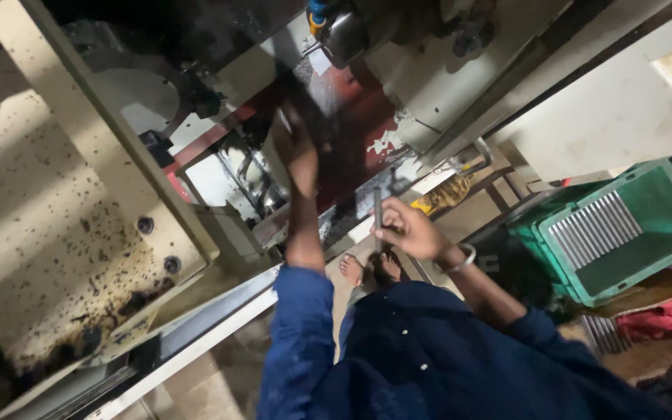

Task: The person operates a CNC machine by manipulating the door handles and using a tool to adjust internal components. They open the machine door, reach inside to adjust a part, and then close the door.

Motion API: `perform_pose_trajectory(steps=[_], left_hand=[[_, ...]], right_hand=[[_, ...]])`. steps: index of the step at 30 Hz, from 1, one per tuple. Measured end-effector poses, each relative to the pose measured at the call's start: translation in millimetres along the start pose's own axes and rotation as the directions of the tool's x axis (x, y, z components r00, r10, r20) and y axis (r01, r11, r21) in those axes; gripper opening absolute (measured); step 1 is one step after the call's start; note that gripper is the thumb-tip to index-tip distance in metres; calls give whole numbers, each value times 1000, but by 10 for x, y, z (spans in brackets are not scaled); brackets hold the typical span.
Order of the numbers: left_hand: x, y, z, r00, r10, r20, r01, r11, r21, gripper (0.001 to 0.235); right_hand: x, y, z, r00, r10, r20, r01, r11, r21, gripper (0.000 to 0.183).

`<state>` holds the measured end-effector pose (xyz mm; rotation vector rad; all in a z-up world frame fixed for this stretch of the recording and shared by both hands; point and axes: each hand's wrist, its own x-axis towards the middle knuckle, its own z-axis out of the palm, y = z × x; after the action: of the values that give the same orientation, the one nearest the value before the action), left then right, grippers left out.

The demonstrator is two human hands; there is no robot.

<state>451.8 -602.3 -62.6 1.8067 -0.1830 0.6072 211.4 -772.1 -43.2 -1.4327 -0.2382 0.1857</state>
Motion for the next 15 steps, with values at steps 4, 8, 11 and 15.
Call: perform_pose_trajectory(steps=[4,8,11,15], left_hand=[[890,-305,564,973,-199,115,191,979,77,37],[1225,-431,943,860,-482,169,446,869,213,41],[1225,-729,1107,931,-356,75,313,888,337,35],[1272,-1072,911,998,-53,-41,66,862,503,26]], right_hand=[[-264,-15,-11,996,77,-51,-76,997,22,103],[-416,-116,94,979,183,-87,-176,981,78,105],[-477,-120,132,978,189,-90,-167,963,209,101],[-405,-49,72,974,196,-117,-167,961,220,96]])
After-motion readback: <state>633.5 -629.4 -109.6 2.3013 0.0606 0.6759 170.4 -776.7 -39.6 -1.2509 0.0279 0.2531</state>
